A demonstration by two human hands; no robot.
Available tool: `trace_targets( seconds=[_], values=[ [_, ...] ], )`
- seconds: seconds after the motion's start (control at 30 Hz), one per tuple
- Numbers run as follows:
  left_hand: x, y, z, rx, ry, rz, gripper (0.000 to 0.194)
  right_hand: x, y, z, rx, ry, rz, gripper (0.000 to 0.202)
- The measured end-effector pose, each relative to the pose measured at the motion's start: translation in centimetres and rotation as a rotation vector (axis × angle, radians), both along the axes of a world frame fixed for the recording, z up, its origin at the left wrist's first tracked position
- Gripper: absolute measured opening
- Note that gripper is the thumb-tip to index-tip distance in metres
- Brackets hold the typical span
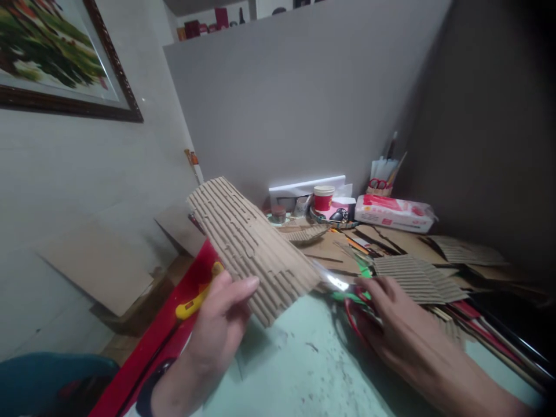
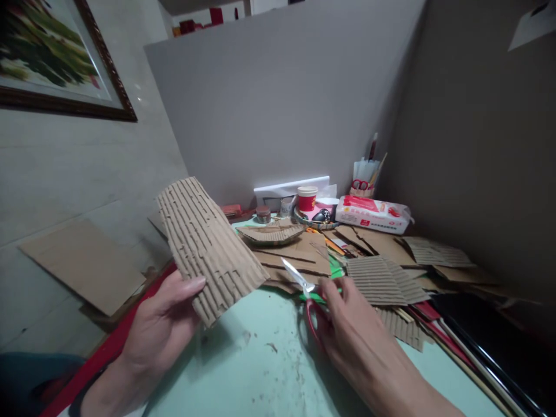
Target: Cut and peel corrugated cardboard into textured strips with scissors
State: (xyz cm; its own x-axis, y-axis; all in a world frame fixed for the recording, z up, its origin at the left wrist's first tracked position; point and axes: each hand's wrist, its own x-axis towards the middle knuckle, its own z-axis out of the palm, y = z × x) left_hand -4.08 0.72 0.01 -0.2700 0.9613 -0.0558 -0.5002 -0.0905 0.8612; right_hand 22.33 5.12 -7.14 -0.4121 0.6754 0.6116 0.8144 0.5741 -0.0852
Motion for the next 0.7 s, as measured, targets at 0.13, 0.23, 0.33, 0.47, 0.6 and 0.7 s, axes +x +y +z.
trace_targets(
  seconds=[0.13, 0.23, 0.33, 0.47, 0.6, 0.7],
  values=[
    [-0.2, 0.3, -0.1, 0.065, 0.019, 0.043, 0.025, 0.2, -1.2, 2.7, 0.199, 0.235, 0.075, 0.037],
    [-0.2, 0.6, -0.2, 0.089, 0.026, 0.058, 0.020, 0.1, -1.9, 2.7, 0.172, 0.192, 0.244, 0.052],
    [0.0, 0.4, -0.4, 0.109, 0.045, 0.056, 0.019, -0.5, -2.2, 1.6, 0.211, 0.076, 0.306, 0.060],
    [0.2, -0.2, -0.5, 0.133, 0.077, 0.027, 0.020, -1.1, -2.5, 0.6, 0.253, 0.074, 0.282, 0.064],
    [0.3, -0.6, -0.6, 0.195, 0.112, 0.004, 0.015, -0.6, -2.4, 0.2, 0.258, 0.050, 0.281, 0.062],
    [0.1, -0.6, -1.0, 0.227, 0.179, -0.012, 0.013, -0.2, -2.3, 0.1, 0.273, 0.025, 0.276, 0.059]
  ],
)
